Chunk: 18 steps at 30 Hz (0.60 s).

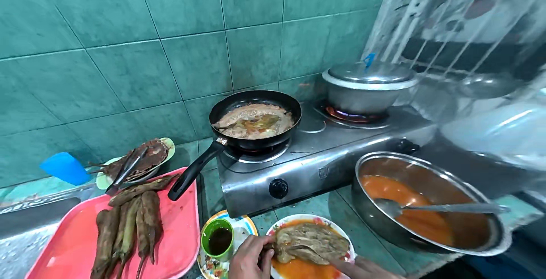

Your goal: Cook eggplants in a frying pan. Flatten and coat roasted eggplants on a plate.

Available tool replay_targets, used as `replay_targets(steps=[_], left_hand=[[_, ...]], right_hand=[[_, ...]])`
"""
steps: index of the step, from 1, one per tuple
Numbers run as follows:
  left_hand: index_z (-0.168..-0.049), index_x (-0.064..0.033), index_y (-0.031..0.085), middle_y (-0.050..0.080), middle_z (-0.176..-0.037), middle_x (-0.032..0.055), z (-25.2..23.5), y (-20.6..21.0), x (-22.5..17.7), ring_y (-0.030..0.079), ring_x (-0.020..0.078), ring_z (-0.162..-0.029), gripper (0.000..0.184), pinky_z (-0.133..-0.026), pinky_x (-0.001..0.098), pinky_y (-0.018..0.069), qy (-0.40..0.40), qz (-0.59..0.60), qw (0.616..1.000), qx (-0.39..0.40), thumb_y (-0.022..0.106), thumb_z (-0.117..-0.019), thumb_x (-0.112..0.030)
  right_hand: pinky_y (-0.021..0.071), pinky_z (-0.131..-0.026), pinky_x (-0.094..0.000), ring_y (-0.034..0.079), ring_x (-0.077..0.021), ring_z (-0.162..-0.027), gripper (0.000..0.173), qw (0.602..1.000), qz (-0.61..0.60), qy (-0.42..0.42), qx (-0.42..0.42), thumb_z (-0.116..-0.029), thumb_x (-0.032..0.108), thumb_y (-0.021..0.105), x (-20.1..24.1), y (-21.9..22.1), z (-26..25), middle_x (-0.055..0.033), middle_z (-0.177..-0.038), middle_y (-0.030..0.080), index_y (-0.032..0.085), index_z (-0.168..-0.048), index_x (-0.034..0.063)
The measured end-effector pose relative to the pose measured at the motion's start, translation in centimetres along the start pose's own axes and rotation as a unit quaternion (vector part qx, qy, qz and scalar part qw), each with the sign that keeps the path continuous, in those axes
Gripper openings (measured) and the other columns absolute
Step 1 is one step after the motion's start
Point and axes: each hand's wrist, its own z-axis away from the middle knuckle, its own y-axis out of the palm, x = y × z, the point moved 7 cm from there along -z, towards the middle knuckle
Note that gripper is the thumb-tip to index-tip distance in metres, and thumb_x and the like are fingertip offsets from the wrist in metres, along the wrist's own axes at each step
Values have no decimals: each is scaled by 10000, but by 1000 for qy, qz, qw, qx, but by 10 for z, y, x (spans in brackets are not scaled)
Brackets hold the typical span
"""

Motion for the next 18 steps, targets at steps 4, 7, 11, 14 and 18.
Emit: replay_targets(steps=[4,7,11,14,18], left_hand=[[-1145,-38,764,742,-1029,141,-2,2,2,736,245,-915,221,-838,381,619,7,-20,1000,17,687,-948,-103],[-1134,-58,775,754,-1031,115,-2,2,3,734,221,-914,217,-842,370,608,10,-32,999,-2,698,-939,-111],[-1126,-88,779,765,-1048,71,1,5,8,742,164,-933,208,-847,313,615,19,-45,998,-26,706,-934,-118],[-1127,-96,781,768,-1054,58,1,6,9,739,149,-946,208,-862,291,606,17,-49,998,-26,693,-941,-124],[-1121,-99,784,763,-1055,61,1,6,9,735,158,-961,203,-879,294,602,14,-46,999,-22,689,-943,-118]], right_hand=[[532,-777,-673,700,-477,-995,495,999,11,35,25,-1034,62,409,-5,12,-5,-245,-1177,708,642,-1425,258],[529,-779,-681,704,-491,-972,464,998,30,52,11,-1037,81,423,-2,-9,2,-246,-1140,723,672,-1390,250],[517,-853,-692,703,-476,-1037,436,998,-4,58,19,-1035,99,470,5,-20,1,-204,-1179,738,685,-1378,261],[489,-956,-684,678,-444,-1144,426,993,-37,65,88,-1055,132,469,7,-3,-15,-157,-1267,721,670,-1392,297],[463,-1023,-667,640,-418,-1230,409,982,-56,74,164,-1073,173,458,4,20,-27,-130,-1336,692,651,-1413,292]])
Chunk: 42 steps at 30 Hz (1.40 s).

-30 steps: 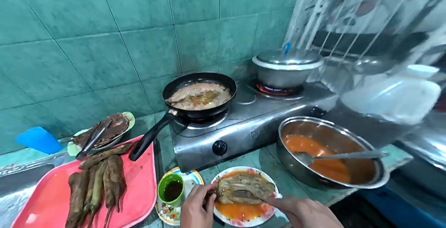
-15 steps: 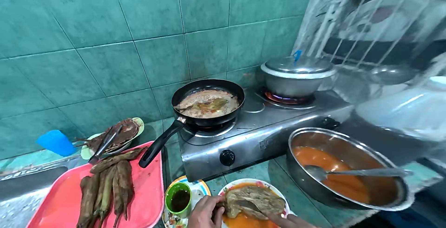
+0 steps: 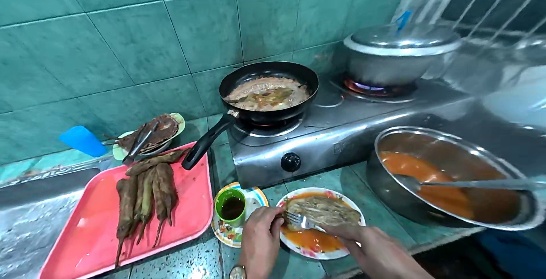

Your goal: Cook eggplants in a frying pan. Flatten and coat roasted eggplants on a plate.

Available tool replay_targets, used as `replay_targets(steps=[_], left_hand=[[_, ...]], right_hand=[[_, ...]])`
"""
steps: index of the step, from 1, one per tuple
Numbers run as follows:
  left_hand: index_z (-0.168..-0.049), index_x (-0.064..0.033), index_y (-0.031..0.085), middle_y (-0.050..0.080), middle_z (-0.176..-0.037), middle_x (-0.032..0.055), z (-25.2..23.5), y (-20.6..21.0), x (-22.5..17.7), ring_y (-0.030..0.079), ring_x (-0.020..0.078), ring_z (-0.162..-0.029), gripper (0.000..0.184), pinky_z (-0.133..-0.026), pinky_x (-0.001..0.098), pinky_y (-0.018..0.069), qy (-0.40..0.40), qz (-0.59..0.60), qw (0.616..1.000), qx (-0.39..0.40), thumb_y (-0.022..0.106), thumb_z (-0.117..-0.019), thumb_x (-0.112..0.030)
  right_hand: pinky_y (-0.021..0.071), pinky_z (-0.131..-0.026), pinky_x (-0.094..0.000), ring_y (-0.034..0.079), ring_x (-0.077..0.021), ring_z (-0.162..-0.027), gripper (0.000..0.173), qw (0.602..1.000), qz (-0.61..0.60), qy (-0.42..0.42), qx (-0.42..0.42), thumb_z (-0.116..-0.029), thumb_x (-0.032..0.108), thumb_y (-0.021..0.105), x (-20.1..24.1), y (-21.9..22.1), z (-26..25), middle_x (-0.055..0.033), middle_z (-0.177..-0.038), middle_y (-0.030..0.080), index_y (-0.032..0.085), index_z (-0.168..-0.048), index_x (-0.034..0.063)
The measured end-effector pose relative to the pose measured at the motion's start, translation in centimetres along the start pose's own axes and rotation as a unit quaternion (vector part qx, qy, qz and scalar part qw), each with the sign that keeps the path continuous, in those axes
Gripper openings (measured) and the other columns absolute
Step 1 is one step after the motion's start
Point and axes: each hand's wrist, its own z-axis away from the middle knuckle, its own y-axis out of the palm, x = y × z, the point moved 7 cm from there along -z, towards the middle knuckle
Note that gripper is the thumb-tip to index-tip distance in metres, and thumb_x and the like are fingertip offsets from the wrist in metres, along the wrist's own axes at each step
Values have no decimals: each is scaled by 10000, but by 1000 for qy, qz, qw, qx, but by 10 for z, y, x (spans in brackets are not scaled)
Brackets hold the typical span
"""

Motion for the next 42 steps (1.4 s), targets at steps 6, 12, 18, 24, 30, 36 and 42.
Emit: replay_targets(steps=[6,12,18,24,30,36,42], left_hand=[[-1125,-72,783,765,-1053,91,-3,-1,-4,742,202,-953,208,-877,337,606,-3,10,1000,9,692,-939,-95],[-1137,-85,783,769,-1033,67,-4,0,-3,742,164,-950,225,-878,308,609,19,4,1000,-7,704,-927,-95],[-1116,-106,788,767,-1015,44,-1,0,-2,741,125,-921,216,-839,273,616,35,-1,999,-21,714,-913,-95],[-1126,-134,788,760,-1036,38,-1,-6,-3,742,130,-898,209,-801,307,625,-10,-13,1000,-9,709,-932,-132],[-1133,-133,785,755,-1052,38,-4,-6,-4,739,120,-899,217,-785,287,625,-8,-12,1000,-3,700,-933,-121],[-1143,-116,777,751,-1059,54,-8,-3,-6,735,137,-918,225,-799,297,620,-11,4,1000,25,697,-933,-101],[-1134,-118,780,755,-1057,49,-10,-5,-8,737,126,-914,225,-793,283,620,5,-1,1000,15,709,-922,-95]], right_hand=[[473,-973,-679,660,-458,-1162,392,999,36,14,-6,-1067,187,476,9,-27,11,-198,-1230,723,673,-1389,294],[467,-1034,-626,627,-376,-1246,397,1000,-12,-2,-3,-1067,167,478,7,-21,-13,-130,-1323,690,668,-1391,297],[481,-978,-637,640,-395,-1210,413,998,54,27,2,-1073,192,453,9,-24,-4,-136,-1300,698,648,-1405,340],[483,-978,-672,672,-413,-1163,366,999,-1,16,-37,-1064,181,508,-41,-37,22,-153,-1237,731,696,-1359,283],[486,-950,-672,670,-442,-1150,396,997,55,60,-12,-1076,214,464,-36,-23,27,-170,-1231,730,662,-1392,348],[482,-980,-664,668,-432,-1162,381,999,10,37,-1,-1079,221,479,-19,-29,24,-175,-1234,726,657,-1403,315],[486,-962,-664,672,-438,-1145,393,999,26,40,16,-1077,223,462,-8,-11,18,-177,-1218,731,654,-1403,327]])
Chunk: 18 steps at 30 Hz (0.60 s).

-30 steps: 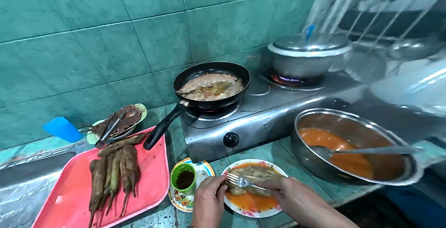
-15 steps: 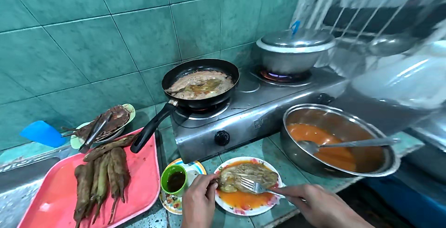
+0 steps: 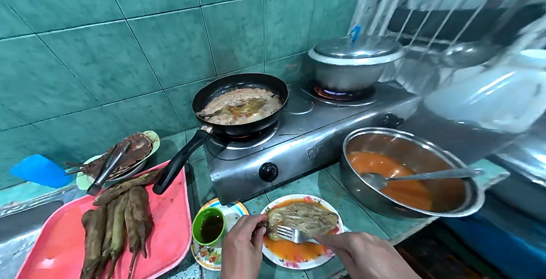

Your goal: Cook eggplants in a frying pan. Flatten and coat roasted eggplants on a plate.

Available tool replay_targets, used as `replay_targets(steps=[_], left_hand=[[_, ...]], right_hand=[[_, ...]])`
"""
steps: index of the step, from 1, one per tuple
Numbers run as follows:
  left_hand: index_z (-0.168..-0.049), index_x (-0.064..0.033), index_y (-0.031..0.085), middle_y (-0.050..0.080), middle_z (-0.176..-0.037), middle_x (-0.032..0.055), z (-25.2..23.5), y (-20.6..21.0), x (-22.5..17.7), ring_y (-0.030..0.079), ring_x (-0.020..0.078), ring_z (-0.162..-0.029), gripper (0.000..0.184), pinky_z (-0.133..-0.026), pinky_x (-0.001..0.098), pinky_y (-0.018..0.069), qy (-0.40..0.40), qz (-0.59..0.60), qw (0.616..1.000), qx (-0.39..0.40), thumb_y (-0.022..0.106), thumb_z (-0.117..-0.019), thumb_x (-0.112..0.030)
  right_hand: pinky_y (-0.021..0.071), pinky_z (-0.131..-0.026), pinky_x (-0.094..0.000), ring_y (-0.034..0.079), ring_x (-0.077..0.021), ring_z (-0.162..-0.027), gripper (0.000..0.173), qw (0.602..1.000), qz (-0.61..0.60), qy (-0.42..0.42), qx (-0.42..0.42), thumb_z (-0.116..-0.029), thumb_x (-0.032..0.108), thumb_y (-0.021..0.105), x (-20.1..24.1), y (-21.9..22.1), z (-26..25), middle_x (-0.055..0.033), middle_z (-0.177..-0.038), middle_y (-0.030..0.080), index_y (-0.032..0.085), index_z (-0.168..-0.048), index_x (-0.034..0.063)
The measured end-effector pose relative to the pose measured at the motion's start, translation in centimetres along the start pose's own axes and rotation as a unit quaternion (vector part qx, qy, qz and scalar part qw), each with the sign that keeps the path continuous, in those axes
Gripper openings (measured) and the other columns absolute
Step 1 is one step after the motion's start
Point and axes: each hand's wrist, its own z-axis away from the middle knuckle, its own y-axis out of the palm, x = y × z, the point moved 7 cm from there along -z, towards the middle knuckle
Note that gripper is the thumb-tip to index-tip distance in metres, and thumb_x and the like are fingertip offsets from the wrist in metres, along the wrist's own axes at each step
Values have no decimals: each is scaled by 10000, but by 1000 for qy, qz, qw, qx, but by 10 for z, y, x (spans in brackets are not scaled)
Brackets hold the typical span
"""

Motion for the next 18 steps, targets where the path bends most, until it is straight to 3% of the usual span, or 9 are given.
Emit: replay_targets(steps=[5,10,18], left_hand=[[-1134,-116,779,754,-1071,61,0,-6,-1,745,138,-911,219,-791,300,631,-22,11,1000,-5,705,-930,-93],[-1112,-102,781,746,-1066,66,0,-8,-3,739,126,-916,204,-793,277,629,-14,24,999,-27,698,-929,-71],[-1065,-65,787,738,-1060,90,1,-9,-7,733,111,-924,174,-790,238,624,12,37,998,-51,686,-925,-43]], right_hand=[[504,-890,-721,708,-475,-1031,345,987,-59,-72,-134,-1042,115,533,-36,-25,23,-210,-1123,755,726,-1318,186],[474,-960,-726,674,-474,-1137,352,991,-76,-19,-106,-1059,145,514,-77,-27,17,-196,-1228,729,704,-1351,197],[476,-930,-727,671,-498,-1122,361,996,-21,-6,-89,-1069,169,492,-64,-23,11,-215,-1196,734,701,-1356,231]])
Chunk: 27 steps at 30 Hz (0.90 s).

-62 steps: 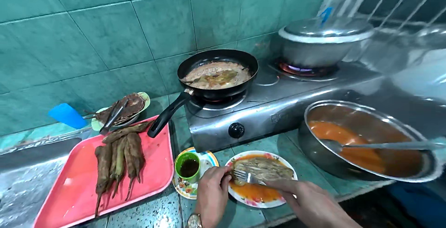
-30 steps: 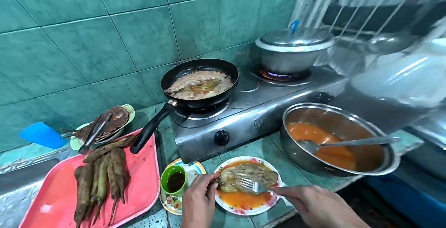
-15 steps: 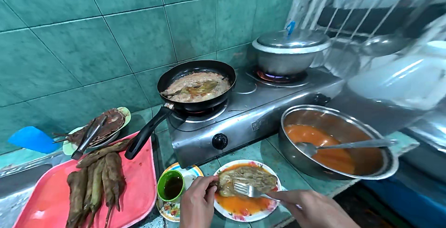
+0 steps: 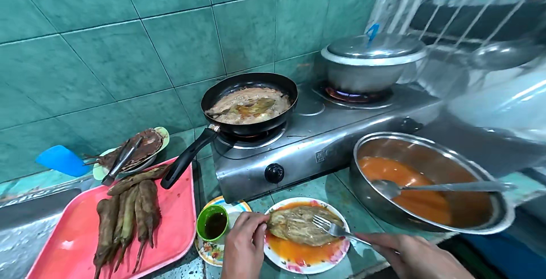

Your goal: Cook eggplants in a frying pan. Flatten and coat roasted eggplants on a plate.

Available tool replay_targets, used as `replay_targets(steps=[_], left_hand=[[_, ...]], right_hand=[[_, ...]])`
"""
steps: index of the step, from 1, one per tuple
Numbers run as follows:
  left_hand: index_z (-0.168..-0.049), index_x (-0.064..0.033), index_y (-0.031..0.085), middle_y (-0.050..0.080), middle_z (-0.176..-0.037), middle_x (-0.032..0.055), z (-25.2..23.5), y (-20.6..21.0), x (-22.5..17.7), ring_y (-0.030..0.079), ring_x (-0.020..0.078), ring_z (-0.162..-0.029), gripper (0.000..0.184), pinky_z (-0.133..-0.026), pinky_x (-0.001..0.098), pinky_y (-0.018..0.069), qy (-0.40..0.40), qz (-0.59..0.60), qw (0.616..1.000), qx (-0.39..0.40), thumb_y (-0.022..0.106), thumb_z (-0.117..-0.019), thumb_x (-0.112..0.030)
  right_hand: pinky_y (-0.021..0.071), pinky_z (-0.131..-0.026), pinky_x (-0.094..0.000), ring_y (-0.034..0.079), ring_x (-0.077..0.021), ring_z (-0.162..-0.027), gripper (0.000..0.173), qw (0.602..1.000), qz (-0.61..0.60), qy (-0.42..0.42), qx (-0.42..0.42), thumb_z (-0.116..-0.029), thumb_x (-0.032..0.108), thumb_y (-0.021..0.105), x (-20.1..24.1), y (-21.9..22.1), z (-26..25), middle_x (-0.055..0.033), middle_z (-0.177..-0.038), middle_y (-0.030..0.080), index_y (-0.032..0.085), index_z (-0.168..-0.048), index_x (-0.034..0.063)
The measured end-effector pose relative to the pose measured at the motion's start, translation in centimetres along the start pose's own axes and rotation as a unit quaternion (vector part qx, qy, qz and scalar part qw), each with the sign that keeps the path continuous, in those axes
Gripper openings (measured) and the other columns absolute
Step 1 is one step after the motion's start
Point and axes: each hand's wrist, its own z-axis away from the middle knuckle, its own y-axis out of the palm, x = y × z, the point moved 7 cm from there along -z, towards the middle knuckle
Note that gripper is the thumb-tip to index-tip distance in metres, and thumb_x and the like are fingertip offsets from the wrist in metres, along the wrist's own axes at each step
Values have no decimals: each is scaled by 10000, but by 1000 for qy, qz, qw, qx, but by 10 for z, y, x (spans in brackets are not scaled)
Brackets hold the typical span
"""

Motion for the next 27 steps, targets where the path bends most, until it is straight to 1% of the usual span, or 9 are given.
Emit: replay_targets(steps=[3,7,9,11,14,16,20,24,27], left_hand=[[-1063,-68,793,731,-1114,102,0,2,-2,732,114,-937,170,-803,233,622,-12,5,1000,15,679,-937,-58],[-1047,-55,787,720,-1130,109,-3,4,-1,731,108,-950,149,-816,222,622,-37,21,999,25,720,-925,-108],[-1020,-54,779,721,-1114,102,-5,4,-3,729,106,-951,122,-817,226,624,-36,20,999,26,720,-923,-98],[-1002,-49,775,724,-1095,97,-10,3,-9,727,99,-942,109,-813,227,625,-27,28,999,22,713,-916,-73],[-993,-46,760,720,-1099,79,-19,0,-23,722,92,-959,104,-806,226,630,-16,74,997,27,714,-900,-45],[-1016,-45,752,717,-1112,75,-27,-3,-37,719,95,-982,126,-820,234,631,-13,96,995,39,710,-898,-32],[-1066,-44,745,710,-1143,78,-39,-5,-64,717,98,-997,170,-840,236,627,-4,107,992,63,691,-906,-22],[-1089,-50,745,717,-1136,63,-47,-3,-89,712,85,-1012,186,-894,234,612,16,96,992,77,670,-922,-20],[-1071,-40,746,720,-1119,68,-49,-2,-112,714,87,-1006,172,-905,245,613,58,89,991,79,662,-925,-3]], right_hand=[[469,-932,-734,670,-506,-1120,363,1000,7,-5,-12,-1063,169,494,5,-9,4,-216,-1200,733,704,-1353,234],[475,-919,-739,681,-504,-1090,355,999,-11,-51,-9,-1054,159,501,3,-12,4,-217,-1178,740,716,-1334,195],[472,-928,-736,678,-499,-1100,359,999,6,-46,16,-1060,181,495,1,-5,-1,-209,-1185,740,708,-1347,225],[470,-937,-732,677,-497,-1101,360,999,13,-48,19,-1061,180,498,-2,-6,-1,-209,-1180,741,704,-1352,233],[478,-912,-738,689,-495,-1069,356,996,-11,-91,0,-1048,152,510,-8,-17,3,-211,-1160,746,718,-1332,208],[477,-931,-733,689,-479,-1089,342,992,-39,-115,17,-1052,150,517,-15,-21,4,-203,-1191,740,721,-1324,188],[480,-969,-703,687,-448,-1116,323,987,-60,-132,73,-1065,158,512,-27,-16,-1,-201,-1210,733,727,-1306,149],[483,-1001,-655,684,-416,-1140,324,982,-80,-129,110,-1070,135,504,-31,-9,-7,-198,-1226,726,722,-1309,127],[489,-1034,-583,678,-373,-1172,318,975,-129,-145,112,-1065,95,509,-26,0,-10,-193,-1257,714,707,-1313,76]])
